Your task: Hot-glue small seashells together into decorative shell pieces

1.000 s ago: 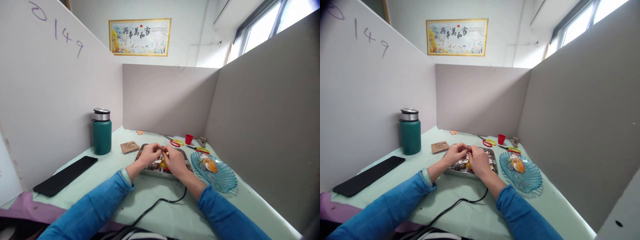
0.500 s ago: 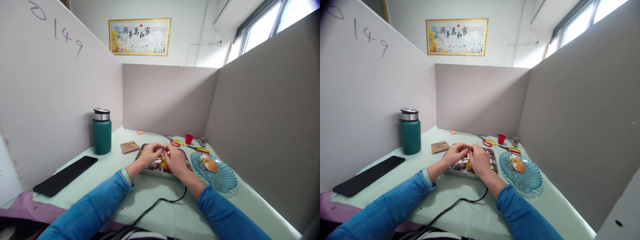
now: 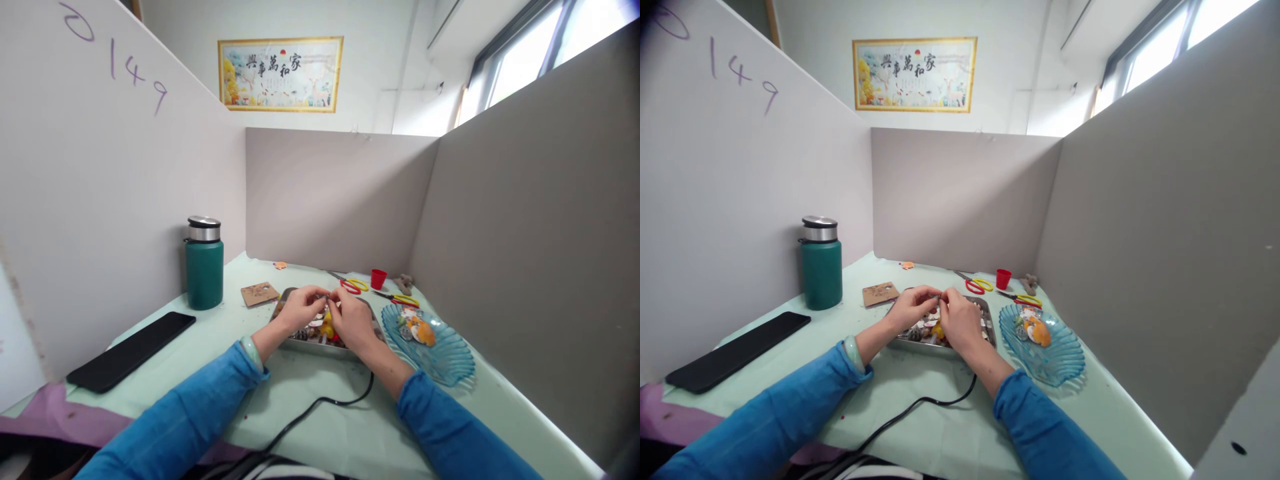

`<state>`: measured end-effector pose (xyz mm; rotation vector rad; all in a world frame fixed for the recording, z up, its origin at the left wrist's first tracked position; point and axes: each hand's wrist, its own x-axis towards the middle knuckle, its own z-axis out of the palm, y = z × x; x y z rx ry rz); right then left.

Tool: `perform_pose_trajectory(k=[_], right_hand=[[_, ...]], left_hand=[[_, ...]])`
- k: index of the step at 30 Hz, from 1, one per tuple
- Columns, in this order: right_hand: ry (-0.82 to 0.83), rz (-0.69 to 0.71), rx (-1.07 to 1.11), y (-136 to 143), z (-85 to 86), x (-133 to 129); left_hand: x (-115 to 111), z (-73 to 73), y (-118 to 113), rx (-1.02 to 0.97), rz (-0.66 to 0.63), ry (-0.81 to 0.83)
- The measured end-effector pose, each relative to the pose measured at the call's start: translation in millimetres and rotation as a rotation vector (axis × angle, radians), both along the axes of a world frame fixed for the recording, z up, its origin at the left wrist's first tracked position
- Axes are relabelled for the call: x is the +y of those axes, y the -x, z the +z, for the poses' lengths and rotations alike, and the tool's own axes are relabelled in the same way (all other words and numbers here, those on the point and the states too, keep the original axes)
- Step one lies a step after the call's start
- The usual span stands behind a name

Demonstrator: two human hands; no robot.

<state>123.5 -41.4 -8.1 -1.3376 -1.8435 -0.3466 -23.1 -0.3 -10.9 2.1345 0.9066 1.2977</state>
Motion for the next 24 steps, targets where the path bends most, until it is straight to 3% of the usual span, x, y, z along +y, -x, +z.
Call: perform_pose_trajectory(k=[8,24], right_hand=[[-0.001,-0.001,-0.005,0.4,0.3,-0.7],[0.001,-0.084,-0.082,2.0,-1.8,0.2]], left_hand=[[-0.8,-0.9,-0.3,0.042,0.061,-0.095],[-5.0,3.4,0.3,0.059,0.030,-0.135]])
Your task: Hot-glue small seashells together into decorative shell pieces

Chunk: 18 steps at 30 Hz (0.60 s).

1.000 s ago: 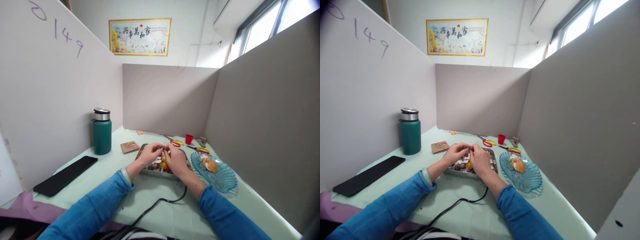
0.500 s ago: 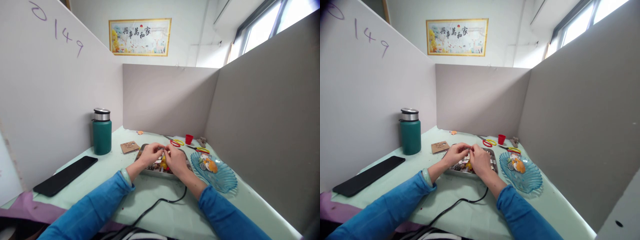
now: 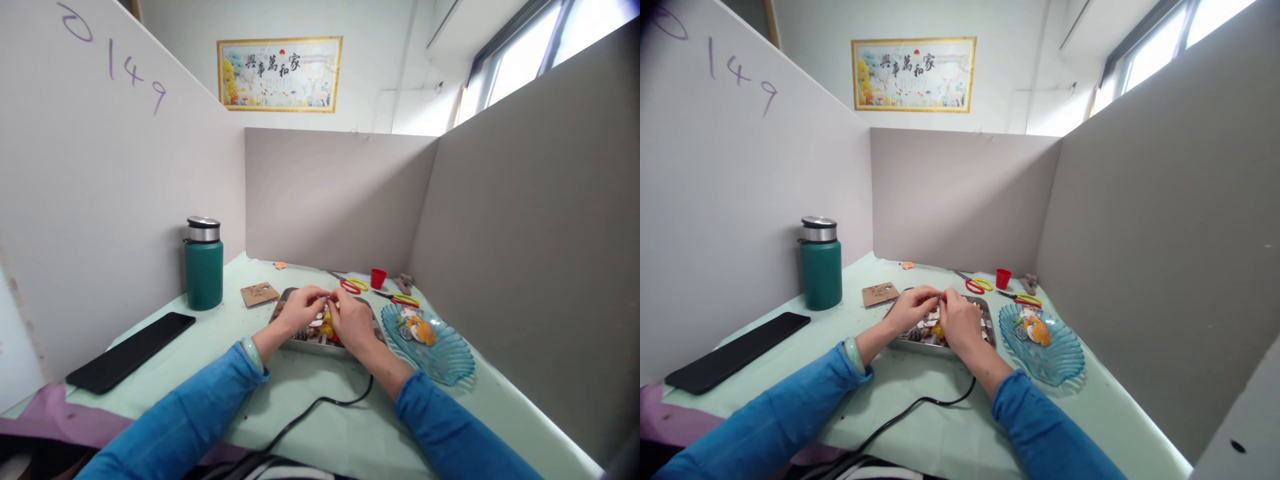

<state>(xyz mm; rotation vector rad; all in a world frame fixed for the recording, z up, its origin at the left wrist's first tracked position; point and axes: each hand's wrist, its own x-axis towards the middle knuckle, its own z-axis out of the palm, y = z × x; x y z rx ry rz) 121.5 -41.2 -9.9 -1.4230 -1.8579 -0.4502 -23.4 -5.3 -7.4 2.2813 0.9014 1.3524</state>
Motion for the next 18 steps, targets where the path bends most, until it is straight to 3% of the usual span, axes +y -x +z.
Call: perform_pose_trajectory(k=[18], right_hand=[[0.035,0.002,0.015,-1.8,0.5,1.8]], left_hand=[[1.3,-3.9,-1.4,-0.022,0.028,0.087]])
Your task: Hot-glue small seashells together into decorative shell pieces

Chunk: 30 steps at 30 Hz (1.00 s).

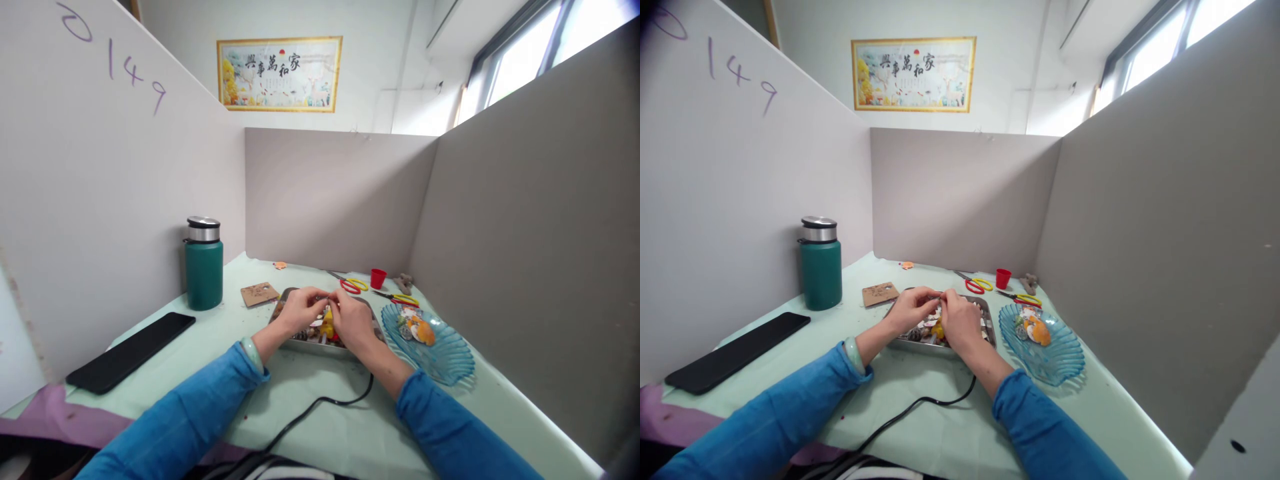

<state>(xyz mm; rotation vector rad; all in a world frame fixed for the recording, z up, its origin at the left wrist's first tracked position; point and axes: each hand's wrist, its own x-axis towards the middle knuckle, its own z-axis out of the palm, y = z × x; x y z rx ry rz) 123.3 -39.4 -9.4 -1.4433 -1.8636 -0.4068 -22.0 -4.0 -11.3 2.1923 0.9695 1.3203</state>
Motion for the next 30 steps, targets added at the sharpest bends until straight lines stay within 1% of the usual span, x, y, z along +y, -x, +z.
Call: perform_pose_trajectory(k=[7,10,18,30], right_hand=[[-0.032,0.060,0.042,-0.5,-0.4,-0.6],[-0.034,0.074,0.051,-0.5,0.2,-1.6],[-0.018,0.054,0.029,0.5,1.3,-2.6],[0.006,0.014,0.004,-0.5,0.5,-1.5]], left_hand=[[-3.4,5.8,0.1,-0.084,-0.095,0.117],[-3.9,6.8,-0.3,-0.110,-0.106,0.148],[0.4,1.4,0.1,-0.060,-0.053,0.089],[3.8,-1.5,1.3,-0.025,-0.070,0.112]])
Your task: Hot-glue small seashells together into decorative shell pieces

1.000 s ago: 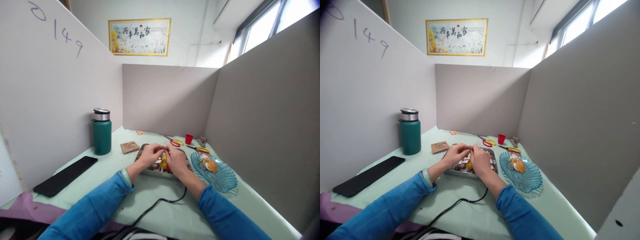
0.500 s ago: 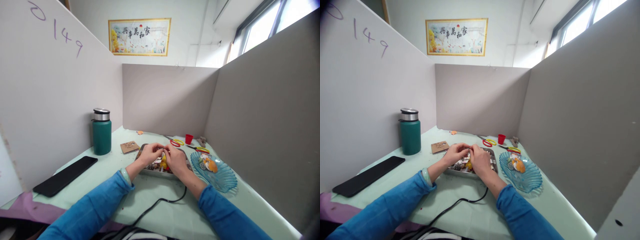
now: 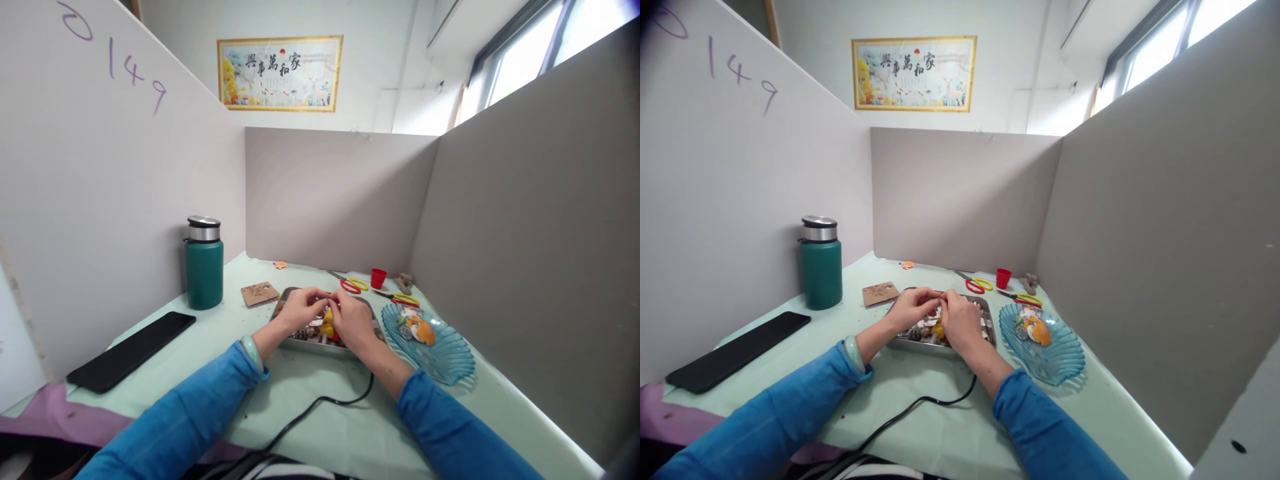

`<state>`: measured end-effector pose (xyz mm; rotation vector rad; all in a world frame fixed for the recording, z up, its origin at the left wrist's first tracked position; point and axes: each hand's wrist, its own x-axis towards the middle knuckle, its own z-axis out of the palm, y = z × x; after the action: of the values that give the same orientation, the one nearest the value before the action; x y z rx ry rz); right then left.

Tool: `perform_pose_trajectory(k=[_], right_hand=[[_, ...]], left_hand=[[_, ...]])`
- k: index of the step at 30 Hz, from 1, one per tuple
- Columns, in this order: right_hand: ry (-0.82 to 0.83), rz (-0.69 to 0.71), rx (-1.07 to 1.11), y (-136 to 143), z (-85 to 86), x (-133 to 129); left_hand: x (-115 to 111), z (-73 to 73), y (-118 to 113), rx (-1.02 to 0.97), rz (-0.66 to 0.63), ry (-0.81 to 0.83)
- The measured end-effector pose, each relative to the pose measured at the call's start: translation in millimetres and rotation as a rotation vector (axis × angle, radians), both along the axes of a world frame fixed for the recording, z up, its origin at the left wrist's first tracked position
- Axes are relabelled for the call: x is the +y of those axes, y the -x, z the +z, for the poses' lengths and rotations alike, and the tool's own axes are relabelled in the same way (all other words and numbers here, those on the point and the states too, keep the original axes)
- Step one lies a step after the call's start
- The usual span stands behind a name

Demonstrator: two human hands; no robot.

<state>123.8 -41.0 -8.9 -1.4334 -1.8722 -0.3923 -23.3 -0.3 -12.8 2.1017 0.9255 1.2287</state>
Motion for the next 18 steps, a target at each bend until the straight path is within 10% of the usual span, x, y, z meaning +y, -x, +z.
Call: perform_pose_trajectory(k=[18], right_hand=[[-0.030,0.064,0.002,0.6,-0.2,-0.9]], left_hand=[[0.3,-0.6,0.4,0.008,0.041,-0.011]])
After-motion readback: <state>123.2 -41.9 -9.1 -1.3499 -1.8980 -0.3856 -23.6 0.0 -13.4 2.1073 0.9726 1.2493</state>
